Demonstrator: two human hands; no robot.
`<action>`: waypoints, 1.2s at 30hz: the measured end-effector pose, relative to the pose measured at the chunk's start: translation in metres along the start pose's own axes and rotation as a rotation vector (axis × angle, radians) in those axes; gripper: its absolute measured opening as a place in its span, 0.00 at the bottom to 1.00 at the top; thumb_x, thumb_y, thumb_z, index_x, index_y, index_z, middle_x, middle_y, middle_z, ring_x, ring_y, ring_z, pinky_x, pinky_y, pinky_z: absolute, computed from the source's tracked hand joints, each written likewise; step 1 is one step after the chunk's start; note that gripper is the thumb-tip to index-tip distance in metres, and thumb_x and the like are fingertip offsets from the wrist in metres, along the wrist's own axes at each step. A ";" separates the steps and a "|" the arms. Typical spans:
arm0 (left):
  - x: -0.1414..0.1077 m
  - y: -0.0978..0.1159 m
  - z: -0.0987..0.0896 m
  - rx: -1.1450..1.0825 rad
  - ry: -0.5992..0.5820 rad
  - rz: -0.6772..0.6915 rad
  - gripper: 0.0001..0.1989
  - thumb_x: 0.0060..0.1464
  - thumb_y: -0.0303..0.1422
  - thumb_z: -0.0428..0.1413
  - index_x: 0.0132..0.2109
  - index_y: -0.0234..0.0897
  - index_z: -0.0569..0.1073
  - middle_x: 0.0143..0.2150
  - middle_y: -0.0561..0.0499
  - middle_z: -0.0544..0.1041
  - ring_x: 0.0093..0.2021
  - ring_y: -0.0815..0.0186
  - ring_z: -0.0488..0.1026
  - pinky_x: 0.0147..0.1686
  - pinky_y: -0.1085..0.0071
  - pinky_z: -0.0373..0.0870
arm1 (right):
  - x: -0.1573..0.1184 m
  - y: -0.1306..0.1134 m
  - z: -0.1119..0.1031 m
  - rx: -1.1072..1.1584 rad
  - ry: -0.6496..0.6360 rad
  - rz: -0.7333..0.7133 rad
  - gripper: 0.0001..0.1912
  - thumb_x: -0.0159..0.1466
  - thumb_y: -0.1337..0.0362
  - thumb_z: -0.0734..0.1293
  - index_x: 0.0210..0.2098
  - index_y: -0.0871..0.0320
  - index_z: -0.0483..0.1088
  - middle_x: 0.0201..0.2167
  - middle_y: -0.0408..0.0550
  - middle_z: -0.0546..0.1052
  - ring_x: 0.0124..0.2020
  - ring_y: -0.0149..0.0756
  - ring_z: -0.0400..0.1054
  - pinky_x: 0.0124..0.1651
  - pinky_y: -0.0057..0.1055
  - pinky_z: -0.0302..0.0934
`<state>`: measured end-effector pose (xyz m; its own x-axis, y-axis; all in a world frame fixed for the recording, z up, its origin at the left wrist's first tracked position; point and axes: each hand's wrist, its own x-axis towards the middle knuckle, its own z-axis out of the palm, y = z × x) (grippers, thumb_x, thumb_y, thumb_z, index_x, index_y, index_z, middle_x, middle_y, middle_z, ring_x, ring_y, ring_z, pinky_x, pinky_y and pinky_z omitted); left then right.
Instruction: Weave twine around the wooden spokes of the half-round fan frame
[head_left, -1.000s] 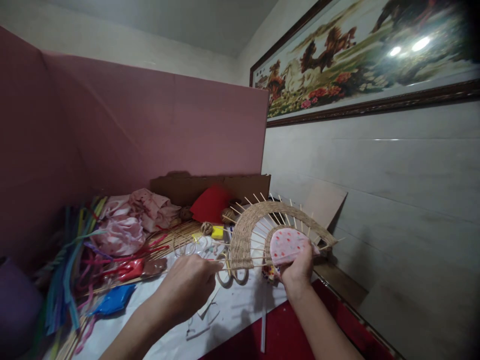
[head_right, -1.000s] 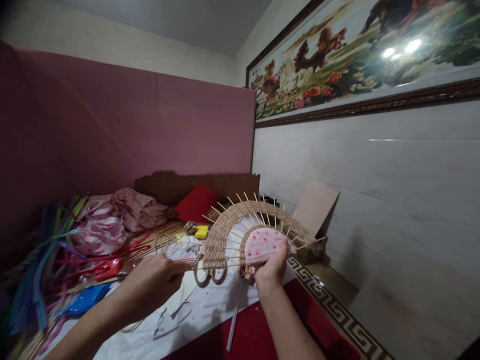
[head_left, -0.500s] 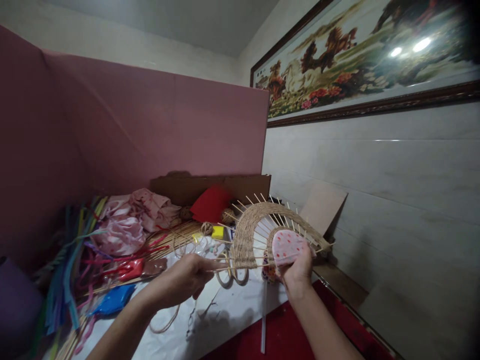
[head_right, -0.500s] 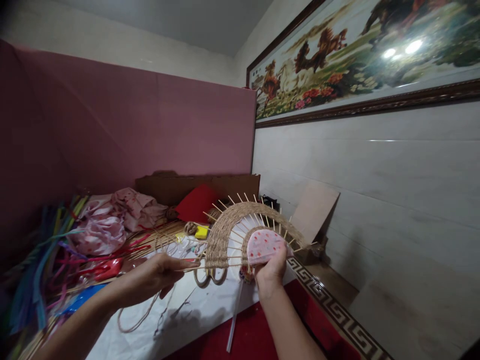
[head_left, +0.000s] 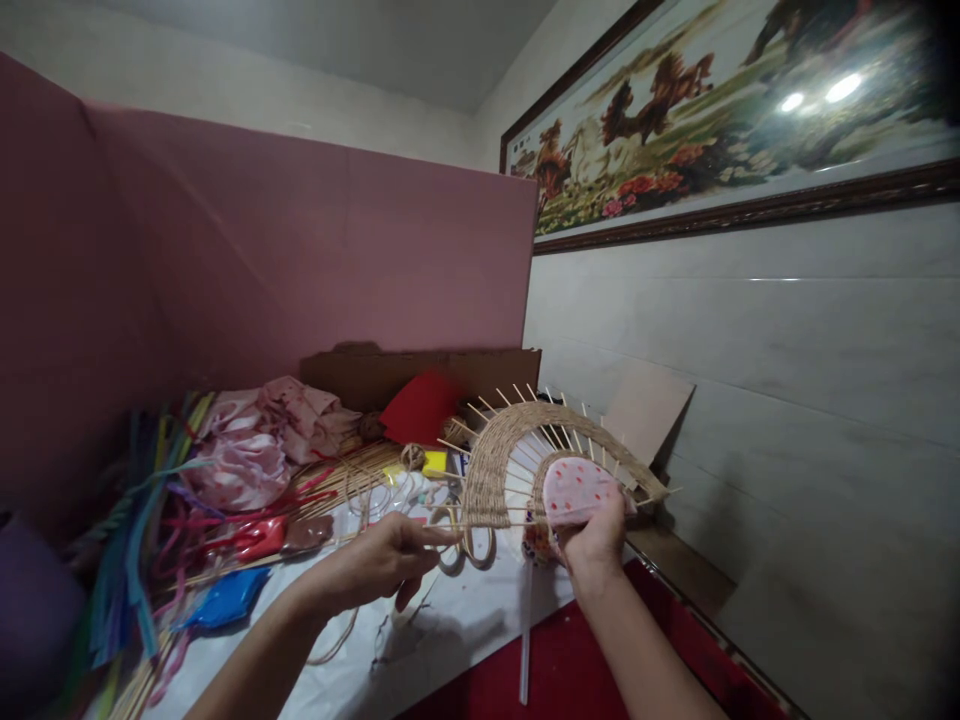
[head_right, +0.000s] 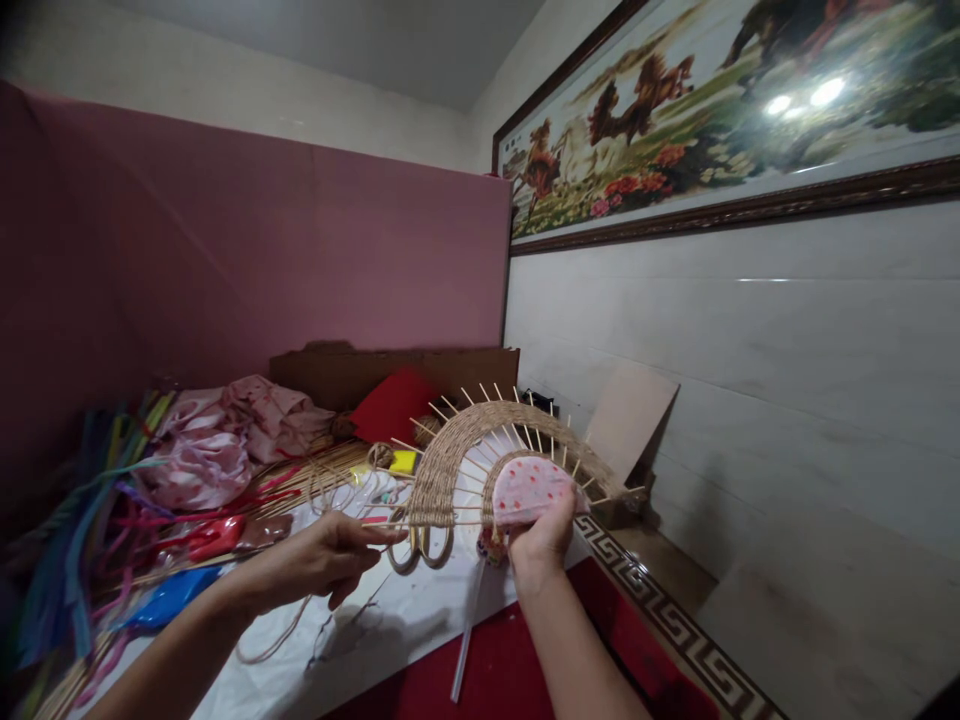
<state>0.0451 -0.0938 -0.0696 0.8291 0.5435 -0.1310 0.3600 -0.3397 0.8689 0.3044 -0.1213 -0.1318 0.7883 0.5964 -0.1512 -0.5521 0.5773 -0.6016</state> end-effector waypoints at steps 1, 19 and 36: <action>0.000 -0.002 0.000 -0.006 -0.005 -0.001 0.17 0.53 0.36 0.49 0.47 0.33 0.73 0.13 0.59 0.63 0.14 0.76 0.52 0.17 0.78 0.47 | -0.003 -0.002 0.002 -0.002 0.058 0.038 0.19 0.57 0.51 0.55 0.40 0.53 0.67 0.31 0.41 0.76 0.29 0.34 0.70 0.32 0.35 0.65; 0.003 0.012 0.013 0.178 0.351 0.118 0.13 0.50 0.34 0.49 0.27 0.33 0.75 0.18 0.57 0.60 0.21 0.72 0.50 0.20 0.75 0.46 | -0.017 -0.006 0.015 0.021 0.144 -0.069 0.21 0.56 0.46 0.59 0.41 0.54 0.66 0.39 0.45 0.75 0.38 0.36 0.70 0.36 0.34 0.67; 0.004 0.008 0.004 0.531 0.632 0.174 0.10 0.50 0.33 0.52 0.31 0.40 0.78 0.23 0.50 0.75 0.24 0.68 0.67 0.27 0.74 0.56 | -0.023 -0.005 0.020 -0.016 0.112 -0.065 0.15 0.54 0.52 0.62 0.35 0.56 0.67 0.32 0.42 0.74 0.32 0.34 0.70 0.33 0.33 0.66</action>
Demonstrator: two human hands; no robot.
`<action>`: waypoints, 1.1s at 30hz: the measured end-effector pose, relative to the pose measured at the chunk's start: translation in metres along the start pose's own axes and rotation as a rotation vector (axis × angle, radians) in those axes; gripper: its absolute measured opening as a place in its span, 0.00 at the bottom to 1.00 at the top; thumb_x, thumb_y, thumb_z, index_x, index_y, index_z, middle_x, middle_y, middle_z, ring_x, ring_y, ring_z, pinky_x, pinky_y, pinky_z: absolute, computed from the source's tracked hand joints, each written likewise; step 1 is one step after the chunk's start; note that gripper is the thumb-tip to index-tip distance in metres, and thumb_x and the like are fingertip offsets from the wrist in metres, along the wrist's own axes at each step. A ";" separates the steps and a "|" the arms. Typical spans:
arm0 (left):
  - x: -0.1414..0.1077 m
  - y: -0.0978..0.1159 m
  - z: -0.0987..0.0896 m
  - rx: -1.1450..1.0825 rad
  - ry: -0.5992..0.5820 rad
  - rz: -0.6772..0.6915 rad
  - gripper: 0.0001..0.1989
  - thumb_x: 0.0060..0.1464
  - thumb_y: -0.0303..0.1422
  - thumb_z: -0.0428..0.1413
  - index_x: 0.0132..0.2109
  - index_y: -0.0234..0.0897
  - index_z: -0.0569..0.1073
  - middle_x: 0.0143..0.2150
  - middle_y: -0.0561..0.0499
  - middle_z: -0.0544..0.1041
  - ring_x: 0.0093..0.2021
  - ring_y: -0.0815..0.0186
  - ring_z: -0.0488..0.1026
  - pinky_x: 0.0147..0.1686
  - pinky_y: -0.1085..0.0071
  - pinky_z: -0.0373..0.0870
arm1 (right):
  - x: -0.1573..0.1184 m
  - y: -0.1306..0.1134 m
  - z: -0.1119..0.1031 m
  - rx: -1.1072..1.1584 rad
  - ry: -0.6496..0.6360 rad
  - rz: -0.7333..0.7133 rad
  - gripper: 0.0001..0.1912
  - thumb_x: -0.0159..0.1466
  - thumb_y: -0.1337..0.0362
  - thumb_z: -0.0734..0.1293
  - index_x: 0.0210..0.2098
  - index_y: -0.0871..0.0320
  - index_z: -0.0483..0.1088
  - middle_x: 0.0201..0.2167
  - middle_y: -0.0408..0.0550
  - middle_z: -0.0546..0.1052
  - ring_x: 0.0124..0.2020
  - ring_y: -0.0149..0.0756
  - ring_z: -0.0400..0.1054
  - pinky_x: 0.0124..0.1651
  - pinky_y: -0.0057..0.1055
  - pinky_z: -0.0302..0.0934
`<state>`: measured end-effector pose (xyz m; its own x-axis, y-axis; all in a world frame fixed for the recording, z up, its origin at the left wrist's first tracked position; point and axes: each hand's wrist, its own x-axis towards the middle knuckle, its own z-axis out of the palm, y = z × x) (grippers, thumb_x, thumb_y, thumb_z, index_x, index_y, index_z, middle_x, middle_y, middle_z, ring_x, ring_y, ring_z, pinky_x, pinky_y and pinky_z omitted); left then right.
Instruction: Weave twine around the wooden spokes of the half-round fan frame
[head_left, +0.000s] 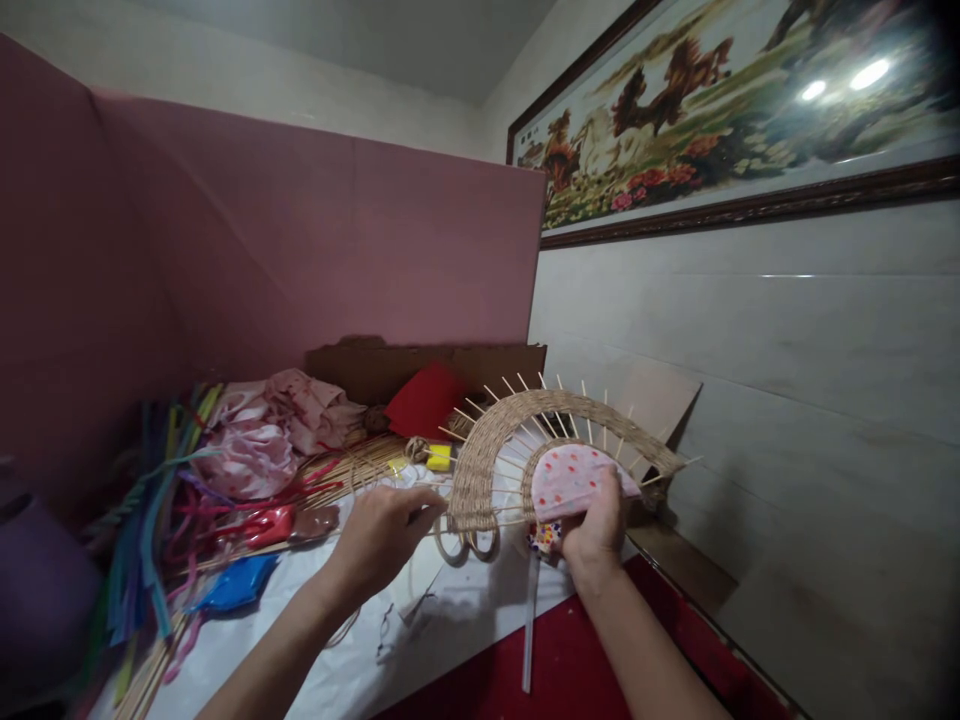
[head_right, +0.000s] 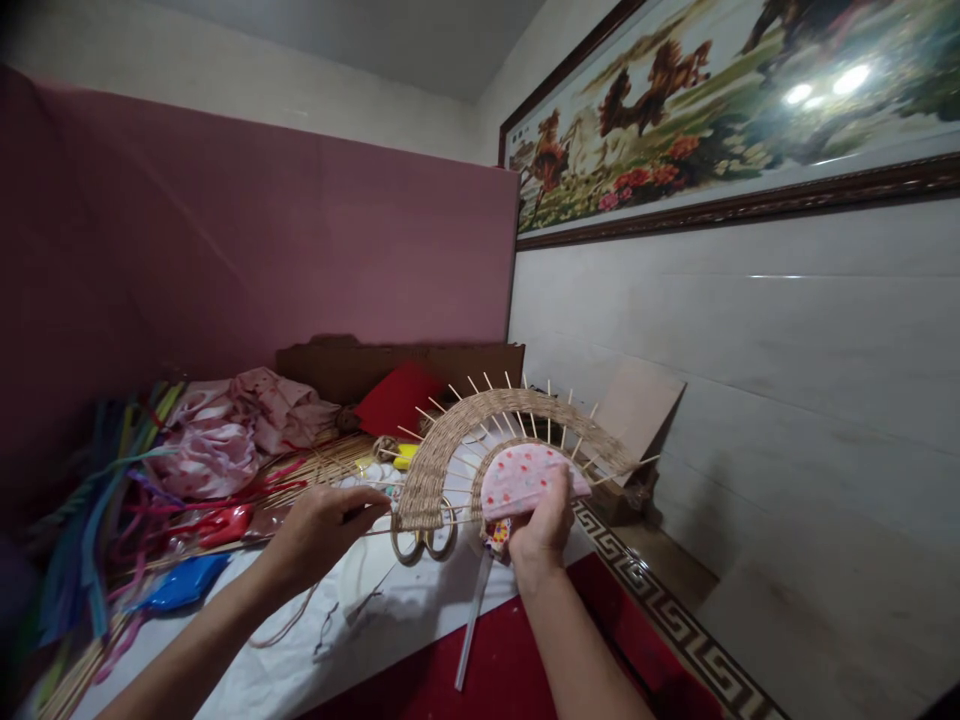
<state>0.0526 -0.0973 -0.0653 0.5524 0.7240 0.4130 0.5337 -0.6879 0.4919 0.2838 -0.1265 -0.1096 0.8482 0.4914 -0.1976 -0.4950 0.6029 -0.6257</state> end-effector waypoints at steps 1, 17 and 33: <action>0.000 0.000 0.000 0.035 0.017 -0.012 0.09 0.51 0.34 0.52 0.31 0.41 0.78 0.24 0.50 0.76 0.24 0.67 0.68 0.27 0.74 0.56 | 0.000 0.000 0.000 0.007 -0.009 -0.015 0.15 0.54 0.53 0.62 0.36 0.56 0.67 0.32 0.41 0.74 0.33 0.34 0.70 0.34 0.33 0.66; 0.003 -0.002 -0.003 -0.277 0.218 -0.092 0.06 0.47 0.33 0.55 0.27 0.35 0.71 0.24 0.52 0.72 0.25 0.69 0.66 0.26 0.75 0.59 | 0.010 -0.002 -0.007 0.030 0.074 0.202 0.12 0.56 0.56 0.59 0.35 0.55 0.67 0.26 0.39 0.74 0.25 0.32 0.69 0.26 0.30 0.64; 0.006 0.002 0.027 -0.849 0.058 -0.472 0.10 0.32 0.34 0.64 0.20 0.32 0.72 0.15 0.56 0.67 0.18 0.75 0.59 0.19 0.77 0.53 | 0.002 0.003 -0.005 0.025 -0.058 0.190 0.11 0.58 0.58 0.59 0.35 0.55 0.67 0.25 0.38 0.75 0.27 0.31 0.70 0.33 0.29 0.64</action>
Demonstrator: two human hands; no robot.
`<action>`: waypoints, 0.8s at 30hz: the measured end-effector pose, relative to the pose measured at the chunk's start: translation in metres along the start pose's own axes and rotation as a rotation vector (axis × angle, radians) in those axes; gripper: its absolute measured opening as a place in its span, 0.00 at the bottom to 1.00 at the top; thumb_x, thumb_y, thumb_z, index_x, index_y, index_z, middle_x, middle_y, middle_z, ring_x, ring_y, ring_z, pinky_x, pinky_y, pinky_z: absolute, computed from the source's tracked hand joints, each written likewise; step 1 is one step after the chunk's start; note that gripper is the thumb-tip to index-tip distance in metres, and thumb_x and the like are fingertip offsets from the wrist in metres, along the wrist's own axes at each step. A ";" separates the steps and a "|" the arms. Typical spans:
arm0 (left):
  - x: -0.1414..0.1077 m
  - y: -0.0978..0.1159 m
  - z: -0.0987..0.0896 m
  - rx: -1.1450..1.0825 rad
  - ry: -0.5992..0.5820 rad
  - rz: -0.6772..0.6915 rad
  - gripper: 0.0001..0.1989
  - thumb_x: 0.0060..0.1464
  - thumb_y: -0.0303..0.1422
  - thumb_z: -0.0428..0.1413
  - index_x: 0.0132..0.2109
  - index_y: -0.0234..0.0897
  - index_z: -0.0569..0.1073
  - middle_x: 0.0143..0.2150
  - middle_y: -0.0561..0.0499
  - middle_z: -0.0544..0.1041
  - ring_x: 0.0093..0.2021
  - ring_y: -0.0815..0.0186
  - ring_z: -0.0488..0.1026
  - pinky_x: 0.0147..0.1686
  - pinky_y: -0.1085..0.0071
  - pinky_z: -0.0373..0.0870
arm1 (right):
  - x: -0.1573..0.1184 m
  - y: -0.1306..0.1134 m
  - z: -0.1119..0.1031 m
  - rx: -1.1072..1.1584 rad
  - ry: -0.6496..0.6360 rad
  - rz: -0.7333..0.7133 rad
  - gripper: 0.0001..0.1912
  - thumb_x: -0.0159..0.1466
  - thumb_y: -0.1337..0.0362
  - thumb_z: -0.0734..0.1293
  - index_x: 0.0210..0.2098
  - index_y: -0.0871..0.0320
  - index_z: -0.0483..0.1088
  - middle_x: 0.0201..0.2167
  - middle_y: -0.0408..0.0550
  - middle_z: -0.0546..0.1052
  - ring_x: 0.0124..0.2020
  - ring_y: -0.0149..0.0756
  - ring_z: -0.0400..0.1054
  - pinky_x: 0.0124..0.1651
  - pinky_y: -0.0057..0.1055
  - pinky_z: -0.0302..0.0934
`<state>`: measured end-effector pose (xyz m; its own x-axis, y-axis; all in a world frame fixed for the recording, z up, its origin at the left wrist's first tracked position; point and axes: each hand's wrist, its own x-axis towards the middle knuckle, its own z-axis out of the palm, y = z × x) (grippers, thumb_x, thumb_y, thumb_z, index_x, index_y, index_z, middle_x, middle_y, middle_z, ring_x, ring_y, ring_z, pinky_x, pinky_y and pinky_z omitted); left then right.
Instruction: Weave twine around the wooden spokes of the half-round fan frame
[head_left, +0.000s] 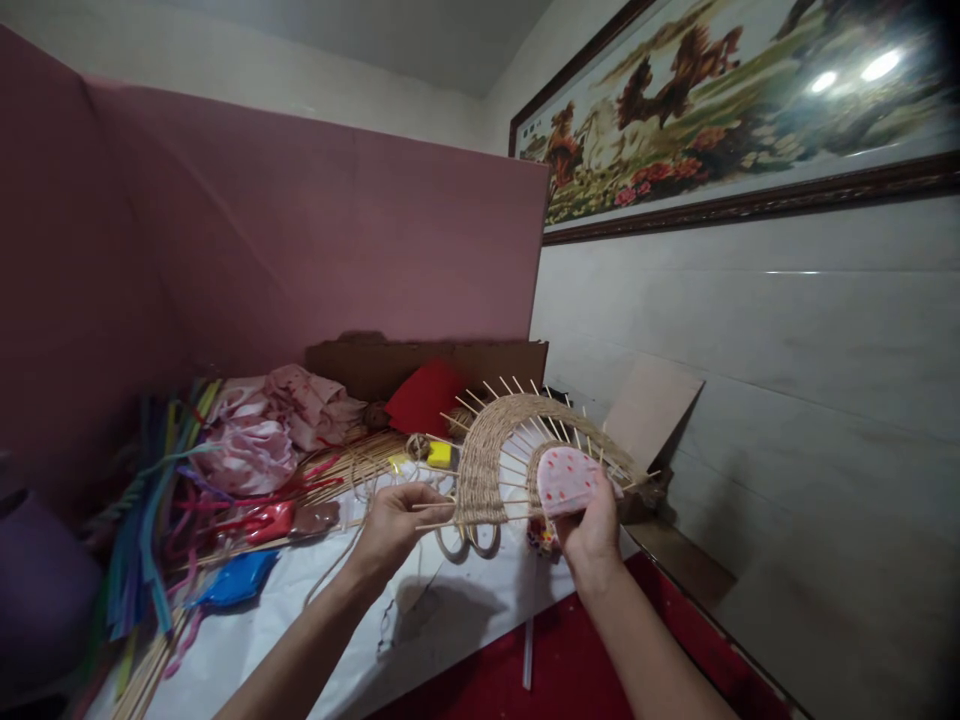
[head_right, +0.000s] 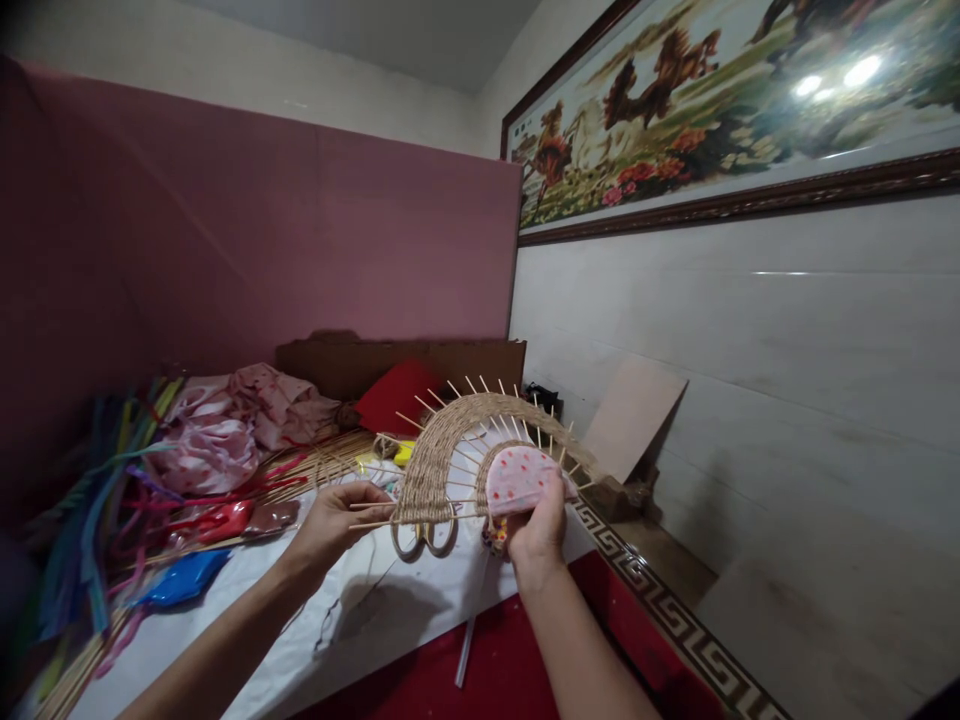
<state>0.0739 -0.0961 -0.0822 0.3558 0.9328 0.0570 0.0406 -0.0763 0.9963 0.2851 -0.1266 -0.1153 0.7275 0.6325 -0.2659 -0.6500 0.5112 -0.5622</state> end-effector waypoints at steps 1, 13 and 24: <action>-0.001 0.000 0.001 0.002 -0.001 -0.009 0.10 0.32 0.33 0.64 0.20 0.32 0.72 0.14 0.57 0.66 0.17 0.75 0.58 0.19 0.77 0.52 | -0.001 0.000 0.000 0.004 0.002 0.008 0.11 0.59 0.58 0.59 0.35 0.55 0.67 0.25 0.38 0.75 0.27 0.31 0.70 0.32 0.29 0.64; 0.002 -0.006 0.001 -0.013 -0.039 -0.027 0.11 0.35 0.35 0.62 0.21 0.31 0.70 0.11 0.58 0.63 0.14 0.77 0.53 0.15 0.78 0.45 | 0.000 0.002 0.001 -0.024 -0.012 0.030 0.11 0.59 0.58 0.58 0.35 0.56 0.67 0.25 0.38 0.76 0.26 0.31 0.70 0.31 0.28 0.65; 0.009 -0.015 -0.009 0.075 0.039 0.215 0.12 0.40 0.37 0.61 0.22 0.32 0.71 0.18 0.55 0.66 0.20 0.74 0.58 0.21 0.76 0.52 | 0.000 0.002 -0.001 -0.017 -0.030 0.055 0.11 0.58 0.58 0.59 0.35 0.56 0.68 0.25 0.38 0.76 0.26 0.31 0.71 0.31 0.28 0.65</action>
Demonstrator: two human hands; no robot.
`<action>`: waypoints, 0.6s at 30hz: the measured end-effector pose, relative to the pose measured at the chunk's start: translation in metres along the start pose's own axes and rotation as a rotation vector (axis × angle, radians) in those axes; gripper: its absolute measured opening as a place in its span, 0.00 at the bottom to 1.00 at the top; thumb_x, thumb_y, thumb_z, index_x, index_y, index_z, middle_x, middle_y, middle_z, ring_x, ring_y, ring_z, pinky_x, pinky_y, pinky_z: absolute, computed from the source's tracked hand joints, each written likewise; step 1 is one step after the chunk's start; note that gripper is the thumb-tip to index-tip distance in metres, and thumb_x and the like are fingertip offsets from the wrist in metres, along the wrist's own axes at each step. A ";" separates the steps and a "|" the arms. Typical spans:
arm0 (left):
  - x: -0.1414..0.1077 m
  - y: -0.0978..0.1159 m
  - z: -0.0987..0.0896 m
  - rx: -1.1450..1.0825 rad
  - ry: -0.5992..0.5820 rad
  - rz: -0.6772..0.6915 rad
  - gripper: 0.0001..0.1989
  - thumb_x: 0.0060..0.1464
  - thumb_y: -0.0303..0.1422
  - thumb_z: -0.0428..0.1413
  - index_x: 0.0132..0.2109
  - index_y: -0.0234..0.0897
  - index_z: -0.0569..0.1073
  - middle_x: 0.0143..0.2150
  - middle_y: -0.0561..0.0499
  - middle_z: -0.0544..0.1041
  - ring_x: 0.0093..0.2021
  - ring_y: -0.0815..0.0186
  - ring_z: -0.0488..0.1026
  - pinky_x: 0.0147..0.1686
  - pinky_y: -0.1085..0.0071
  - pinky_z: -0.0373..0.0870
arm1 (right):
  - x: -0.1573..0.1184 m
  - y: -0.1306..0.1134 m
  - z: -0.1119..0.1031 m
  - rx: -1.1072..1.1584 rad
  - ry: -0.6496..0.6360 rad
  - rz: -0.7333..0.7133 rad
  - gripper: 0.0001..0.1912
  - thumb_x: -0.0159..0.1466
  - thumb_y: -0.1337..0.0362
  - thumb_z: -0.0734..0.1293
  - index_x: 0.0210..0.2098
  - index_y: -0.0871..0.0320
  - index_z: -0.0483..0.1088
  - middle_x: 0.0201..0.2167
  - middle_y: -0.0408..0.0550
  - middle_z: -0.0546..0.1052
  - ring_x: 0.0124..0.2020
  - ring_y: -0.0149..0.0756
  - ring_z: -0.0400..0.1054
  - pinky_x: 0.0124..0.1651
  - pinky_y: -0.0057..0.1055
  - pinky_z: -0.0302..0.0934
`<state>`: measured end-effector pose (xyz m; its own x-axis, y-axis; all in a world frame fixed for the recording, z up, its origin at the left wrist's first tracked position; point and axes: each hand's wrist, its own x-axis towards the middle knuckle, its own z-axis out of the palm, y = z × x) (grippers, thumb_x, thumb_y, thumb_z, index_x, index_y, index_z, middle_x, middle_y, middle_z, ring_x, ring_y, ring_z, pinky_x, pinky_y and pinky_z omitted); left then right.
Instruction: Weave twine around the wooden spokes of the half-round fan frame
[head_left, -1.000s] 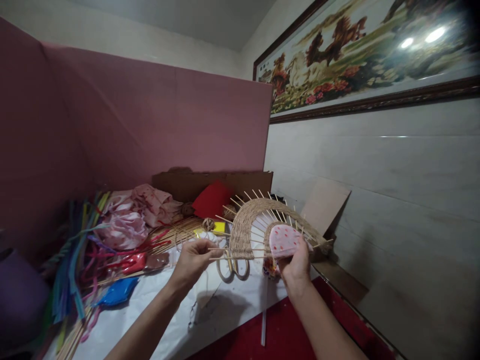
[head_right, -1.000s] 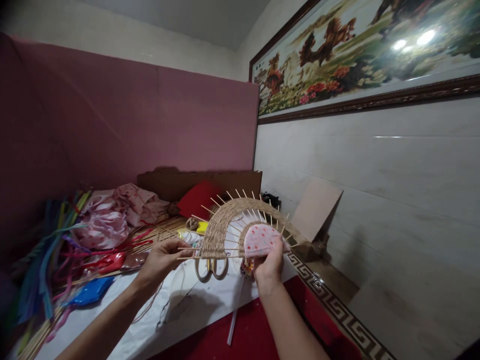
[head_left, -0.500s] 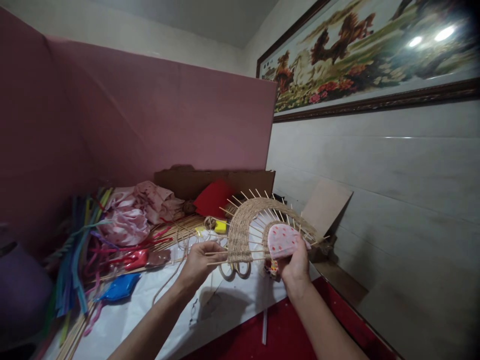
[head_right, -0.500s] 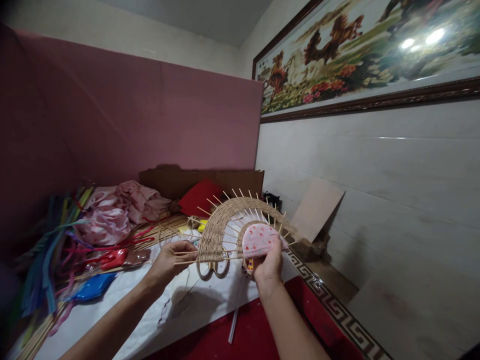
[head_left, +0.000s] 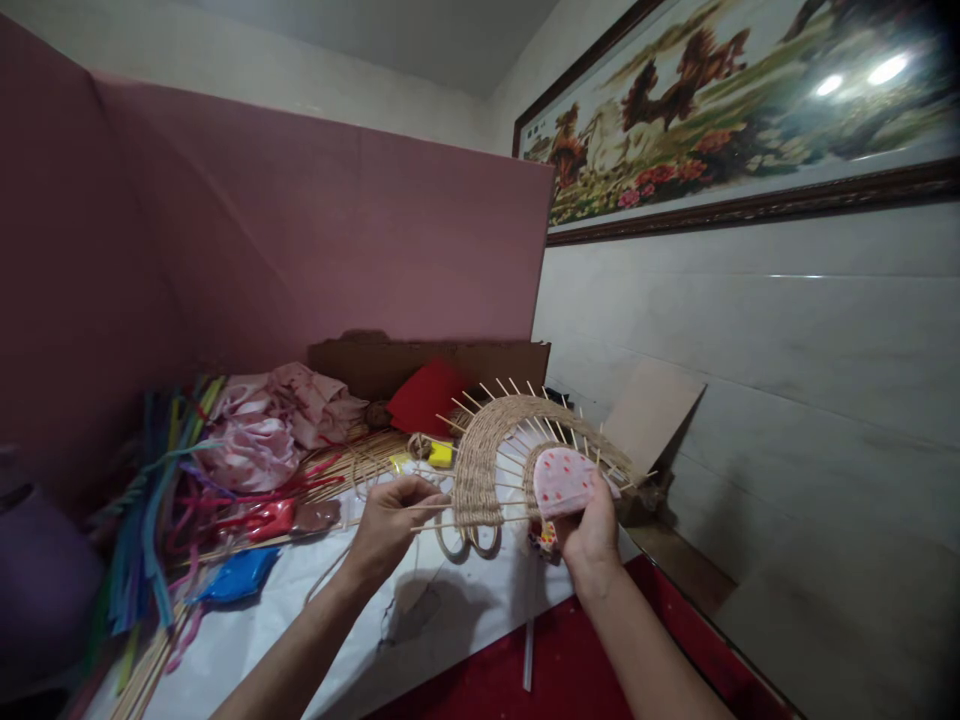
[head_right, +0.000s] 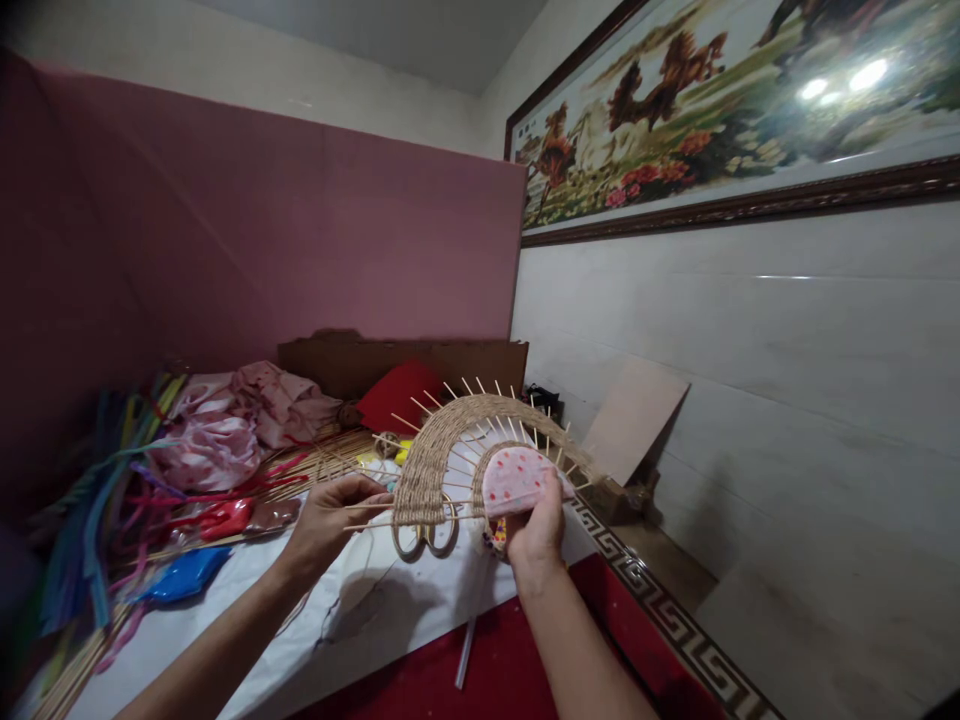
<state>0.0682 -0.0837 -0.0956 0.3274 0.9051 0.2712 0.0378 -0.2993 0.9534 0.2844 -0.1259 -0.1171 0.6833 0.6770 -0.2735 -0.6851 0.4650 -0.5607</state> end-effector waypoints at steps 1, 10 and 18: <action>-0.001 0.001 -0.001 0.024 0.015 0.026 0.12 0.41 0.37 0.61 0.22 0.32 0.71 0.18 0.55 0.66 0.21 0.73 0.59 0.21 0.76 0.53 | 0.000 0.000 0.000 0.001 0.001 -0.001 0.11 0.58 0.58 0.59 0.35 0.56 0.68 0.25 0.38 0.76 0.26 0.31 0.71 0.31 0.28 0.65; -0.004 0.005 -0.017 0.821 0.250 0.563 0.16 0.49 0.40 0.57 0.21 0.35 0.70 0.16 0.55 0.68 0.19 0.72 0.63 0.22 0.74 0.54 | 0.001 0.000 0.001 -0.022 0.011 -0.012 0.10 0.58 0.59 0.59 0.34 0.56 0.68 0.24 0.38 0.76 0.24 0.31 0.71 0.30 0.28 0.65; -0.003 0.015 -0.030 1.137 0.184 0.777 0.13 0.55 0.37 0.51 0.26 0.36 0.70 0.21 0.53 0.71 0.22 0.68 0.68 0.25 0.72 0.55 | 0.000 0.000 0.003 -0.020 0.014 0.000 0.11 0.57 0.58 0.60 0.33 0.57 0.68 0.24 0.40 0.77 0.26 0.32 0.72 0.31 0.29 0.66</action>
<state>0.0392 -0.0819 -0.0784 0.4943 0.3947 0.7745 0.6734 -0.7373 -0.0540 0.2835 -0.1241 -0.1151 0.6866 0.6690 -0.2846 -0.6803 0.4531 -0.5761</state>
